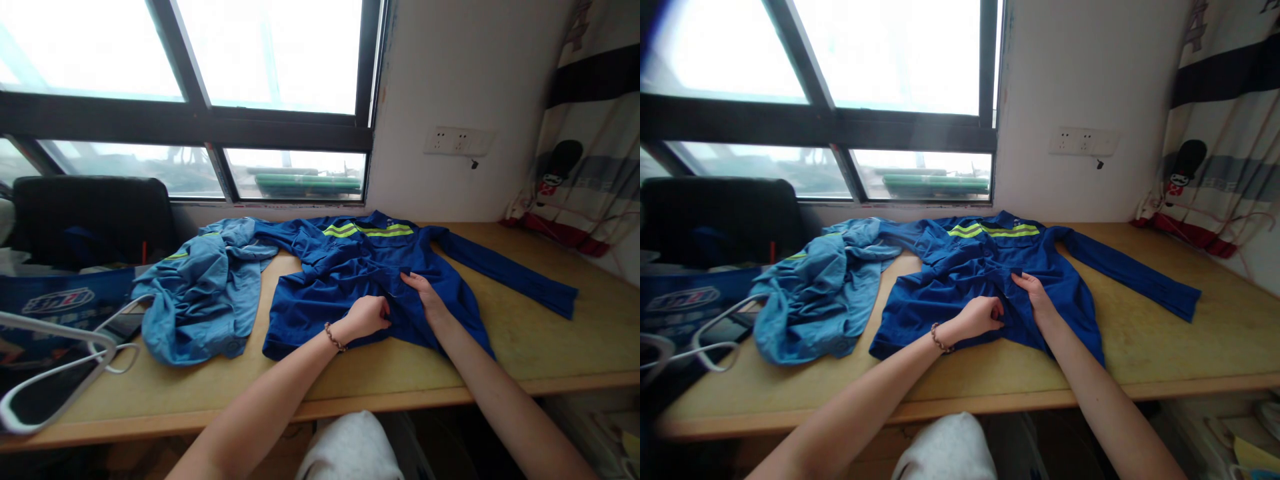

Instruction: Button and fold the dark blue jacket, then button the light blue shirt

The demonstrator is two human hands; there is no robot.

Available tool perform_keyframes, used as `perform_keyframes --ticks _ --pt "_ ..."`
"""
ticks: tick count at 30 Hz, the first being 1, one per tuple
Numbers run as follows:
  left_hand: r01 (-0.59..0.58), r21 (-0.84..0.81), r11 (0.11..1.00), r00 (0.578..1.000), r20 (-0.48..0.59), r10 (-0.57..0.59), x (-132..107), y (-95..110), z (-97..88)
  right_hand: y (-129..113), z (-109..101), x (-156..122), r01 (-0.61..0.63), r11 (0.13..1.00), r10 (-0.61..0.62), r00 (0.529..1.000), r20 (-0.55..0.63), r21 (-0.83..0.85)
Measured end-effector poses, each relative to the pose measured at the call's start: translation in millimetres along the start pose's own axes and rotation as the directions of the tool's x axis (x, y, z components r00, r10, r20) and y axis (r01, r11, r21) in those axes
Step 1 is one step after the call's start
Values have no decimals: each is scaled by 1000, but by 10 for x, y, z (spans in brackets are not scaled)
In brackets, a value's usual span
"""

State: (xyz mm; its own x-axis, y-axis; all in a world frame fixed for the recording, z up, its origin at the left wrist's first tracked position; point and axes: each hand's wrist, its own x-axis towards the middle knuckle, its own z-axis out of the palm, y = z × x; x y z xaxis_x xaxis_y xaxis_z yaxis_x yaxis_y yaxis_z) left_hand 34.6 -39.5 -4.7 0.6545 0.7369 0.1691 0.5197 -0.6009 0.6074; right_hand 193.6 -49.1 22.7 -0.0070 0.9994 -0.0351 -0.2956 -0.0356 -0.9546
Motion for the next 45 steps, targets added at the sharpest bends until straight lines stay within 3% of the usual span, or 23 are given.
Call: perform_keyframes --ticks 3,6,8,10,12,14,17,20,22,26,29,32,35,37,40,42,45 --pt "84 -138 987 996 -9 -86 21 -42 1 -5 77 -70 102 984 -90 992 84 -147" --pt "175 -352 919 984 46 -170 40 -80 10 8 135 -133 146 957 -80 964 253 -252" --pt "252 -544 800 968 124 -220 52 -97 9 19 153 -157 117 957 -18 938 347 -267" --pt "319 -718 619 943 177 -280 62 -103 -7 26 146 -160 42 969 57 921 385 -243" --pt "350 -830 433 913 199 -356 71 -95 -38 26 112 -137 -37 985 93 939 332 -171" --pt "336 -893 299 883 188 -429 76 -70 -82 18 61 -91 -70 995 81 980 183 -64" --pt "229 -948 220 853 87 -514 78 -8 -153 -1 -12 -10 -40 999 40 999 -16 -4" --pt "161 -951 263 853 0 -522 76 50 -189 -12 -51 48 -2 999 -2 996 -88 -47" --pt "197 -913 357 875 0 -484 70 63 -168 -15 -72 69 36 997 -44 990 -136 -67" --pt "290 -653 700 945 81 -317 32 28 -21 -30 -146 93 135 987 -155 952 -265 -92" --pt "184 -357 916 982 37 -183 -13 8 90 -38 -201 115 197 977 -212 925 -315 -81" --pt "112 -153 982 988 -92 -127 -38 17 143 -28 -194 113 213 977 -209 936 -282 -19" --pt "160 -190 969 983 -58 -174 -30 28 155 -9 -114 57 178 983 -184 967 -177 -48" --pt "240 -384 892 970 49 -240 -10 36 137 5 -43 4 173 977 -186 978 -98 -128" --pt "338 -732 591 926 146 -349 22 65 54 37 50 -50 229 919 -227 973 43 -320" --pt "301 -865 401 893 108 -438 33 92 -26 68 85 -56 248 864 -221 969 113 -439" --pt "176 -940 291 874 13 -486 30 122 -119 106 95 -41 196 851 -152 980 128 -487"
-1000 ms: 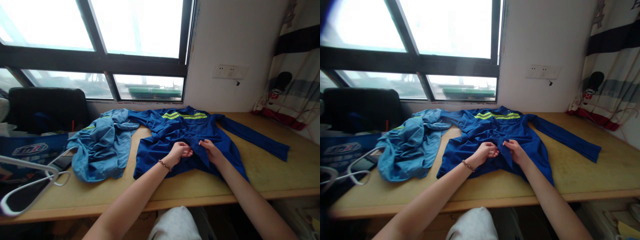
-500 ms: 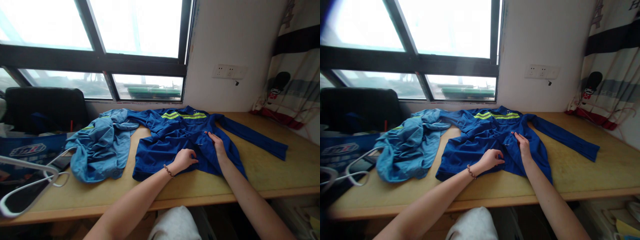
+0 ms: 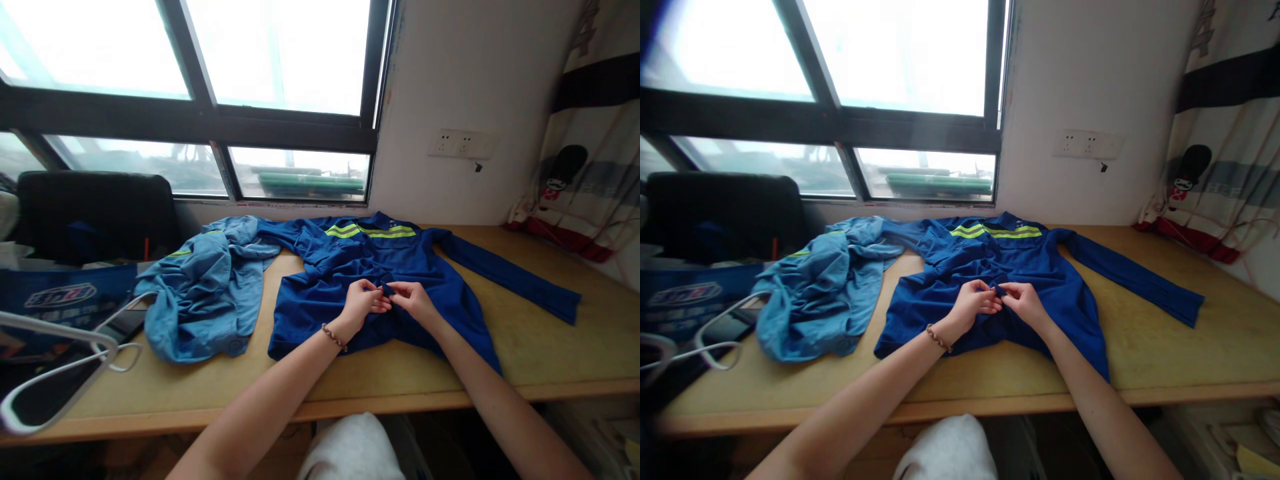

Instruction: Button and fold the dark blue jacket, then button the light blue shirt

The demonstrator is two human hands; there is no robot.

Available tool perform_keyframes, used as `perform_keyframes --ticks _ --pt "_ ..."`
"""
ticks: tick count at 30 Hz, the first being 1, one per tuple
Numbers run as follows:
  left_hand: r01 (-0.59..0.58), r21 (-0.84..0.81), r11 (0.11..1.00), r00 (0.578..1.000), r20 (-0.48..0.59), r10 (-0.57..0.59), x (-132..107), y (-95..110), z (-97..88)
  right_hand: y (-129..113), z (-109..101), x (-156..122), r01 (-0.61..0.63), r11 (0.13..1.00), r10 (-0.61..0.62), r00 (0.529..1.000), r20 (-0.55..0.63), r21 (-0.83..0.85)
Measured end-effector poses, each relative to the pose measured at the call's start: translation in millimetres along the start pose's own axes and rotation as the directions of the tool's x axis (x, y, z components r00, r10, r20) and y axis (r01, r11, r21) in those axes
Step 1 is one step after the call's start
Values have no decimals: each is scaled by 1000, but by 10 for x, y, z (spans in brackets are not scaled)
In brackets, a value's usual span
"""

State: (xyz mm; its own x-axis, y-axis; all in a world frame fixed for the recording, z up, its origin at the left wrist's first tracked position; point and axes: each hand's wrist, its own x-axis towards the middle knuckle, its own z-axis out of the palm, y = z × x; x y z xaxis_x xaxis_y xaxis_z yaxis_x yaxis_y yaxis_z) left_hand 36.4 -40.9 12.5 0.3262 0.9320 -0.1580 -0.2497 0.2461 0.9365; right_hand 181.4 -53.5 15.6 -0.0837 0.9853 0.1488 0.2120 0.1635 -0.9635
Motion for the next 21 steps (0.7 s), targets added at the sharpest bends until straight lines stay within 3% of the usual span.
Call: perform_keyframes --ticks 3,6,9,14,21 --pt "-65 -84 994 997 35 68 -15 20 -7 9 -18 15 -94 978 91 995 29 188" --pt "-134 -144 980 984 94 148 -20 14 -12 -9 -58 34 -199 870 177 980 90 452" --pt "-187 -171 967 968 134 211 -24 32 -17 -19 -101 55 -269 773 220 963 155 575" --pt "-238 -148 960 953 155 261 -34 87 -30 -2 -141 60 -278 714 208 961 184 643" --pt "-270 -76 960 951 134 279 -11 123 -40 -5 -98 34 -188 812 164 982 93 552"
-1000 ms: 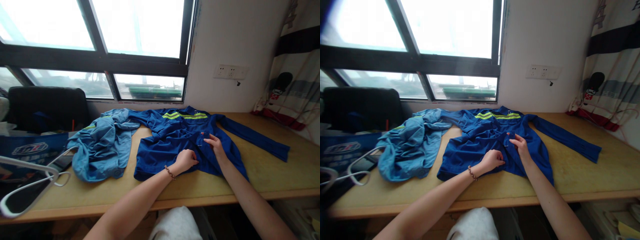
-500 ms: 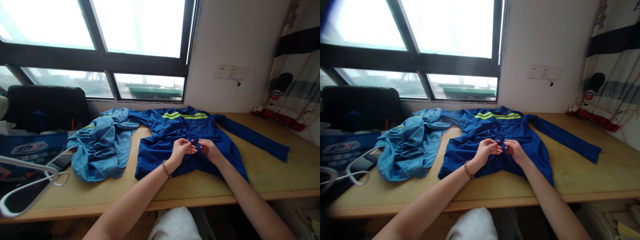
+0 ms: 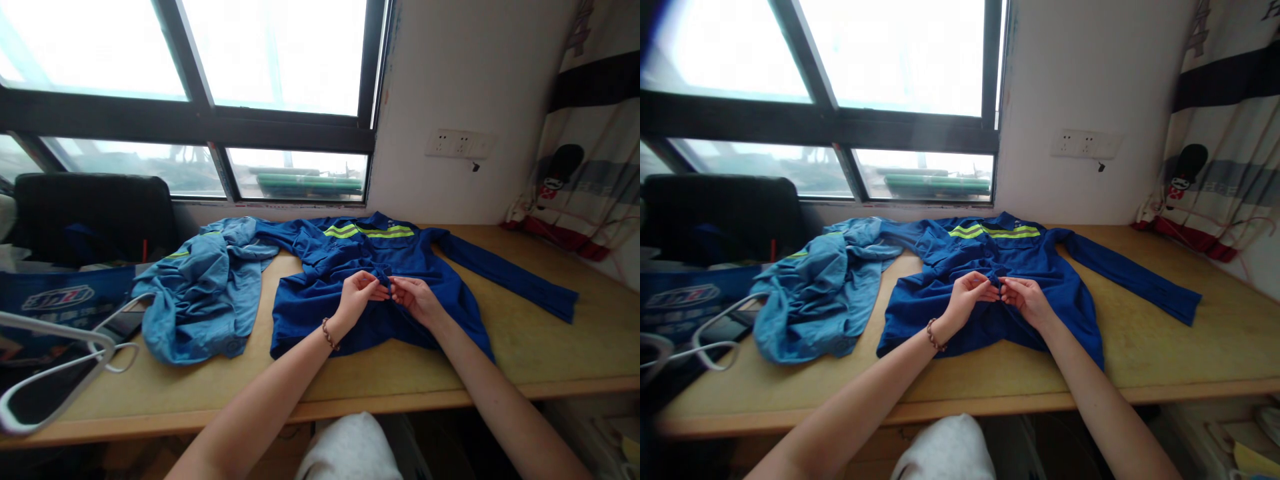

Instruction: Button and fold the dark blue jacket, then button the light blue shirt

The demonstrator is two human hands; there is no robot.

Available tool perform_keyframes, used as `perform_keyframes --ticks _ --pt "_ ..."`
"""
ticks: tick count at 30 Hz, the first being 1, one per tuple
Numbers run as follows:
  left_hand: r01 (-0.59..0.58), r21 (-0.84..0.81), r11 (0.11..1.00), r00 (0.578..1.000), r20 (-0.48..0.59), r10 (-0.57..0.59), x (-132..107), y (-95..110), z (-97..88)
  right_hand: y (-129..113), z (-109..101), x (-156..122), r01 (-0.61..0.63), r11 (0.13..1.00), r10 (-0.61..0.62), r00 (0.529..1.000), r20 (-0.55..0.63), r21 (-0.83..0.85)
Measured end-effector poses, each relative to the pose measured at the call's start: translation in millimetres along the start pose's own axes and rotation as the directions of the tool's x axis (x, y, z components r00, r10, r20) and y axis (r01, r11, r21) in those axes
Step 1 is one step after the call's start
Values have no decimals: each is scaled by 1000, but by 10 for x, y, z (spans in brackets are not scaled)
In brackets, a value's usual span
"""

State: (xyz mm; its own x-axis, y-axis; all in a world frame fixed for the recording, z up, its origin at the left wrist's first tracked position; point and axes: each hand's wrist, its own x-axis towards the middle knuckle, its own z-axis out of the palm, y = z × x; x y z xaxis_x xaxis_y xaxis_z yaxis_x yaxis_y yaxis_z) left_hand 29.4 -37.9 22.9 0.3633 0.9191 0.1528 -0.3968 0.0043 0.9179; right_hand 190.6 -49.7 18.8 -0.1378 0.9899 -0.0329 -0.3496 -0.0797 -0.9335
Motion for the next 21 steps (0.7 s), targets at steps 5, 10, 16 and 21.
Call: perform_keyframes --ticks 5,10,16,21 --pt "18 85 996 1000 1 -18 18 -29 5 57 -10 25 92 978 -110 990 -88 -190" --pt "15 144 990 1000 -17 -12 17 -64 11 77 20 6 261 801 -358 930 -82 -539" --pt "26 184 983 999 -44 -18 18 -95 2 100 89 -70 319 527 -494 869 22 -788" --pt "38 193 980 995 -93 -20 28 -161 -5 116 127 -100 324 361 -525 846 97 -874"
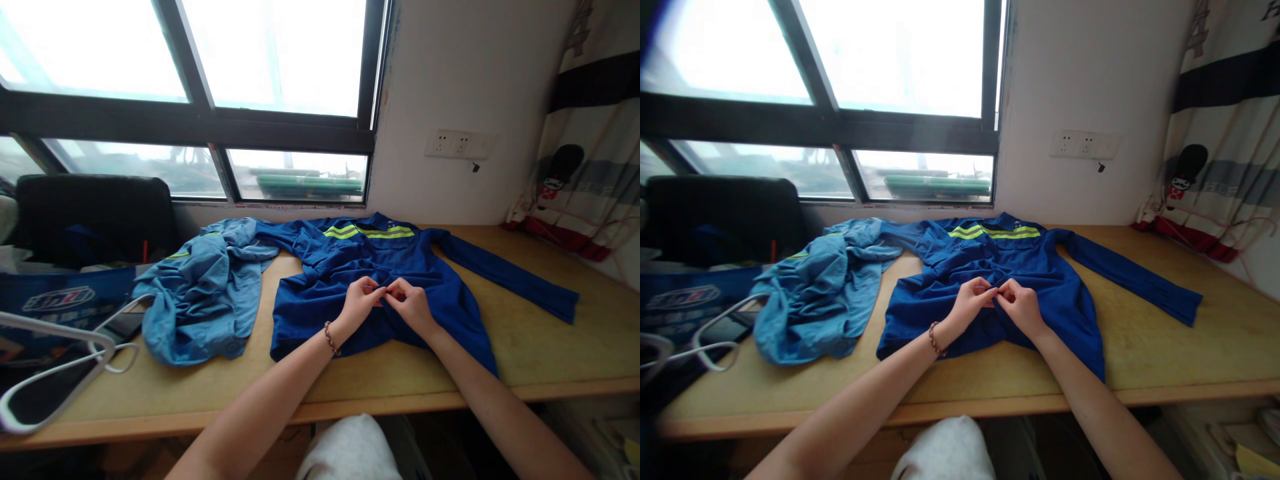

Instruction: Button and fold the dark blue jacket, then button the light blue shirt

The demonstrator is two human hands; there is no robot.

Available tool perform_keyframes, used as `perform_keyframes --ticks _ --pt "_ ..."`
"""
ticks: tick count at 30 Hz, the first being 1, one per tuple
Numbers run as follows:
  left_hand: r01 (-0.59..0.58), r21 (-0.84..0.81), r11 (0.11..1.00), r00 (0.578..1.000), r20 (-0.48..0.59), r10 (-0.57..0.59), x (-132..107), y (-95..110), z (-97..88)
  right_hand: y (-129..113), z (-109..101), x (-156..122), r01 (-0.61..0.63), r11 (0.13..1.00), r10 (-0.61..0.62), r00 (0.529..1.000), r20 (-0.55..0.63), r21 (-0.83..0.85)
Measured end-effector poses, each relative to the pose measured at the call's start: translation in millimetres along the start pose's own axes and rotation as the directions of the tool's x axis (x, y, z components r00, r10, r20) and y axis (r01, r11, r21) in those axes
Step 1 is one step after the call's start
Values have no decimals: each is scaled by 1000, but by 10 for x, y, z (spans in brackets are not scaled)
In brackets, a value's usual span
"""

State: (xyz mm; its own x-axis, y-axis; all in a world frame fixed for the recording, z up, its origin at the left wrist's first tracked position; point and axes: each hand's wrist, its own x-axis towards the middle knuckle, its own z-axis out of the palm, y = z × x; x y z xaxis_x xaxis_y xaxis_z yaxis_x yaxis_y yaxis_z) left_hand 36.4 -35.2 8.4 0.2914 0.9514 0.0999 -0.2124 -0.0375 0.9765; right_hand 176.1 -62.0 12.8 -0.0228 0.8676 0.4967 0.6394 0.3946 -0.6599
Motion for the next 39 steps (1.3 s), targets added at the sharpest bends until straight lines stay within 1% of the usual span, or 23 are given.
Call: perform_keyframes --ticks 4,9,14,18,21,24,26,28,31,33,34,35,36,38,39 --pt "140 -204 969 990 14 -140 -8 -18 5 -21 -8 8 -8 999 8 1000 -8 40" --pt "250 -323 913 965 11 -261 -6 -4 -9 -24 -8 23 -16 994 16 1000 2 107" --pt "309 -419 854 942 15 -334 3 -6 -16 0 5 27 -10 995 8 1000 21 98" --pt "315 -428 847 935 -13 -355 13 -46 -17 6 16 27 -5 996 0 999 50 93" --pt "253 -368 895 955 -56 -293 17 -60 -13 4 33 27 -33 989 26 998 53 145" --pt "138 -243 960 984 -75 -160 14 -43 -9 22 55 38 -122 958 105 991 78 260" --pt "54 -146 988 997 -49 -61 5 -23 -7 52 59 52 -198 914 156 977 143 354" --pt "-28 -59 998 1000 -6 27 -12 -8 -3 92 52 67 -290 846 204 951 231 447" --pt "-119 51 992 992 57 116 -46 1 13 158 38 81 -457 696 282 883 374 554" --pt "-168 111 980 984 85 159 -58 9 26 194 40 93 -527 617 308 845 437 584" --pt "-188 139 972 980 95 176 -58 20 31 205 41 105 -538 604 308 838 449 588" --pt "-203 170 964 977 104 187 -55 38 33 210 39 120 -533 612 308 841 444 585" --pt "-209 205 956 975 117 189 -50 67 32 207 27 138 -519 637 312 850 425 570" --pt "-225 311 923 970 160 183 -57 160 15 175 -47 160 -490 723 334 865 375 487" --pt "-248 388 888 964 189 187 -79 224 -4 148 -118 152 -471 776 341 873 349 420"
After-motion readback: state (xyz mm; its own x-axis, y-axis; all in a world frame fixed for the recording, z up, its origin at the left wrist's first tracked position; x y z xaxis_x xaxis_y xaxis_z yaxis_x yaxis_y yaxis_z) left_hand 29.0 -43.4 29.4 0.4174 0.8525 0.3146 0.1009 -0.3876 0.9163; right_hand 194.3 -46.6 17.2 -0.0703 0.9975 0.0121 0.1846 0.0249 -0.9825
